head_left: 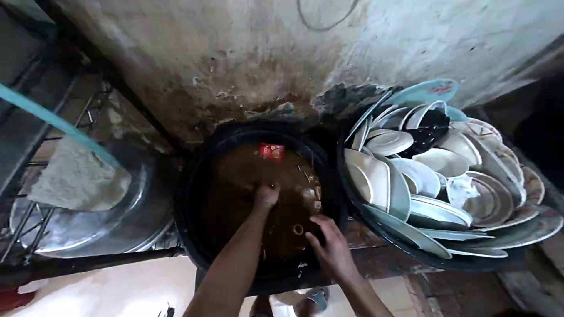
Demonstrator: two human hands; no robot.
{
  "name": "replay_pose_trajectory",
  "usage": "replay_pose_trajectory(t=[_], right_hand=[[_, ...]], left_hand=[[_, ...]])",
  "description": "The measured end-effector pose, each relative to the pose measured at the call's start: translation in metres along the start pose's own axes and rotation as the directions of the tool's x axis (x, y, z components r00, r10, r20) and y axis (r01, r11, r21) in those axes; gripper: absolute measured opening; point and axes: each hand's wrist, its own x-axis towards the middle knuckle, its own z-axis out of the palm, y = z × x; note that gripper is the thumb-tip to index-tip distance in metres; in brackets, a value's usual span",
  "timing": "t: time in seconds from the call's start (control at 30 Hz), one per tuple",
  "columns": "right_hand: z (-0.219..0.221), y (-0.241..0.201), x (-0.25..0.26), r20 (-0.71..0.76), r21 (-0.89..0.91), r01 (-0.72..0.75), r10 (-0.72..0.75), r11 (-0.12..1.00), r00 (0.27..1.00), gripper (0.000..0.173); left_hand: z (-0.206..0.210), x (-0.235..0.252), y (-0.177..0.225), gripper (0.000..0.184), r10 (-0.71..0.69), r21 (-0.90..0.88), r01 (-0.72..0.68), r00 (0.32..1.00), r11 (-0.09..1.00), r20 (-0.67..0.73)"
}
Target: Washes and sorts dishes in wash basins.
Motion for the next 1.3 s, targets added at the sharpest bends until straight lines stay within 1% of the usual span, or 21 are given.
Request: replay_pose_trajectory(t=[0.07,0.13,0.17,0.23,0.3,0.37,0.43,0.5,0.53,0.63,0.7,0.77,0.83,0.9,0.97,1.0,1.07,1.13,1.17,1.23,1.3], right_hand=[[0.015,-0.009,0.017,0.104,-0.130,-0.171,0.184,0.977,0.977,0.052],[0.024,-0.016,0.031,0.137,-0.240,-0.321,0.359,0.916,0.923,0.066],[0.027,-0.019,0.037,0.136,-0.247,-0.379,0.419,0.892,0.898,0.076],[0.033,-0.017,0.051,0.114,-0.138,-0.500,0.515,0.855,0.849,0.091],[0.040,-0.012,0.070,0.057,-0.035,-0.587,0.588,0.809,0.807,0.095],[0.046,-0.011,0.089,0.022,-0.015,-0.636,0.636,0.772,0.771,0.095],[0.052,-0.002,0.102,0.024,0.030,-0.672,0.671,0.740,0.741,0.096],[0.059,0.016,0.109,0.045,0.087,-0.684,0.683,0.725,0.729,0.098],[0.061,0.022,0.112,0.057,0.111,-0.689,0.687,0.716,0.724,0.100],[0.061,0.029,0.122,0.104,0.239,-0.705,0.704,0.668,0.702,0.097],[0.065,0.034,0.126,0.141,0.334,-0.696,0.696,0.636,0.704,0.091],[0.067,0.032,0.128,0.190,0.387,-0.685,0.674,0.618,0.714,0.089],[0.072,0.029,0.127,0.267,0.465,-0.678,0.641,0.569,0.720,0.085],[0.084,0.023,0.119,0.345,0.571,-0.672,0.605,0.472,0.718,0.078],[0.088,0.014,0.112,0.432,0.625,-0.671,0.539,0.399,0.723,0.074],[0.088,0.009,0.111,0.452,0.635,-0.675,0.528,0.377,0.719,0.074],[0.085,-0.002,0.108,0.455,0.624,-0.672,0.515,0.397,0.727,0.065],[0.080,-0.012,0.106,0.426,0.616,-0.673,0.546,0.410,0.722,0.056],[0.077,-0.013,0.107,0.400,0.621,-0.661,0.555,0.421,0.729,0.053],[0.067,-0.013,0.106,0.353,0.646,-0.611,0.530,0.458,0.771,0.049],[0.053,-0.013,0.103,0.305,0.651,-0.536,0.462,0.537,0.833,0.045]], left_hand=[[0.010,0.008,-0.002,0.072,-0.012,-0.164,0.017,0.999,0.986,0.032],[0.009,0.011,-0.006,0.079,-0.007,-0.254,0.033,0.995,0.967,0.103],[0.004,0.008,-0.005,0.078,0.000,-0.308,0.048,0.988,0.950,0.155],[-0.008,0.000,-0.006,0.077,0.001,-0.377,0.121,0.951,0.918,0.309],[-0.019,-0.005,-0.011,0.077,0.007,-0.399,0.199,0.888,0.895,0.459],[-0.024,-0.001,-0.023,0.075,0.043,-0.412,0.229,0.832,0.882,0.554],[-0.026,-0.003,-0.033,0.066,0.080,-0.452,0.231,0.818,0.862,0.570],[-0.027,-0.010,-0.036,0.046,0.103,-0.544,0.269,0.824,0.795,0.557],[-0.027,-0.010,-0.039,0.041,0.099,-0.575,0.296,0.825,0.763,0.557],[-0.030,-0.014,-0.051,0.048,0.108,-0.669,0.349,0.834,0.656,0.541],[-0.034,-0.024,-0.054,0.055,0.131,-0.738,0.333,0.860,0.588,0.492],[-0.039,-0.029,-0.054,0.068,0.110,-0.763,0.323,0.884,0.559,0.455],[-0.043,-0.031,-0.055,0.068,0.093,-0.771,0.313,0.898,0.555,0.431],[-0.046,-0.037,-0.054,0.052,0.088,-0.751,0.268,0.914,0.604,0.397],[-0.048,-0.042,-0.044,0.040,0.107,-0.675,0.210,0.912,0.707,0.396],[-0.051,-0.045,-0.038,0.043,0.127,-0.623,0.171,0.906,0.763,0.403],[-0.054,-0.048,-0.030,0.050,0.155,-0.552,0.075,0.921,0.830,0.358],[-0.067,-0.053,-0.027,0.046,0.198,-0.450,-0.033,0.925,0.892,0.325],[-0.077,-0.054,-0.024,0.046,0.203,-0.359,-0.074,0.919,0.930,0.337],[-0.103,-0.057,-0.015,0.056,0.195,-0.203,-0.129,0.918,0.971,0.347],[-0.124,-0.047,-0.003,0.072,0.160,-0.073,-0.147,0.960,0.986,0.229]])
